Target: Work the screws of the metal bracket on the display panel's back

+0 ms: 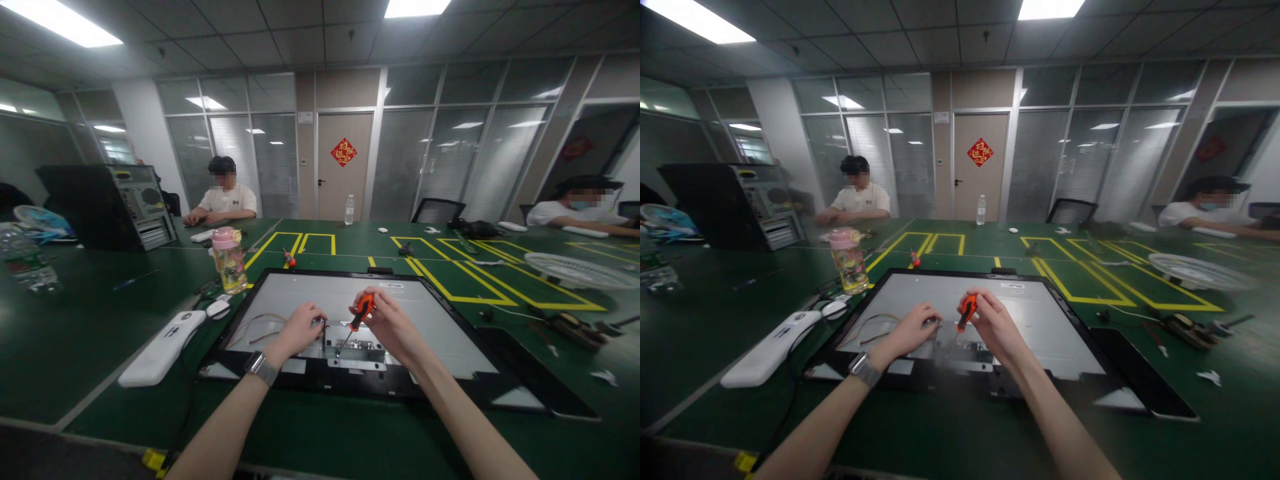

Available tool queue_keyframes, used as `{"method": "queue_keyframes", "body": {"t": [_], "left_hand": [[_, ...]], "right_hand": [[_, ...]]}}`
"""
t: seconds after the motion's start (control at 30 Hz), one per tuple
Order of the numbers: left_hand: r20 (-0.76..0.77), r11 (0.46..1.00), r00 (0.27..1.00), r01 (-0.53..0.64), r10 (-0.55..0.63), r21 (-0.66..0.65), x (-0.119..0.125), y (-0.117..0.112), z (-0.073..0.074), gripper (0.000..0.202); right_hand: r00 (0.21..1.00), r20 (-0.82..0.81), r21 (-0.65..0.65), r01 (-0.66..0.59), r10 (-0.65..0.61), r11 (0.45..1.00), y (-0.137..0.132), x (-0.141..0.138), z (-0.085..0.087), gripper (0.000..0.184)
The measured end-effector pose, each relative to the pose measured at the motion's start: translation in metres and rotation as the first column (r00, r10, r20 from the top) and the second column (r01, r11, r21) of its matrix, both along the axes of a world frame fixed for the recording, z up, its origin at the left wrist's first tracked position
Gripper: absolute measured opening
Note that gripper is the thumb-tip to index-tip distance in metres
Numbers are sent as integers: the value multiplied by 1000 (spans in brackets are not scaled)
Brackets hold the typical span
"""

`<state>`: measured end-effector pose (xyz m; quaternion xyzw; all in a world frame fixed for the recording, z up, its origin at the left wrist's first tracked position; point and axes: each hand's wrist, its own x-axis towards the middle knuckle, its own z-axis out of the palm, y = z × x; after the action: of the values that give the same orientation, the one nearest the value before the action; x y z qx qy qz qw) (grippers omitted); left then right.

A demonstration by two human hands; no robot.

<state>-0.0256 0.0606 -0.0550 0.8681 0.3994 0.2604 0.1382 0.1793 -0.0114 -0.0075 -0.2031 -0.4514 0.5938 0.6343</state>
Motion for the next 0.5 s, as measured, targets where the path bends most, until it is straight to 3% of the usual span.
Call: {"method": "queue_keyframes", "body": {"t": [0.17, 0.5], "left_hand": [[-7, 1000, 1000, -4, 4, -6, 0, -2, 2, 20], [-25, 1000, 1000, -6, 6, -2, 0, 0, 1, 20]], "right_hand": [[997, 11, 14, 79, -79, 997, -1, -1, 2, 19], [996, 71, 18, -49, 48, 999, -4, 3, 4, 22]]}}
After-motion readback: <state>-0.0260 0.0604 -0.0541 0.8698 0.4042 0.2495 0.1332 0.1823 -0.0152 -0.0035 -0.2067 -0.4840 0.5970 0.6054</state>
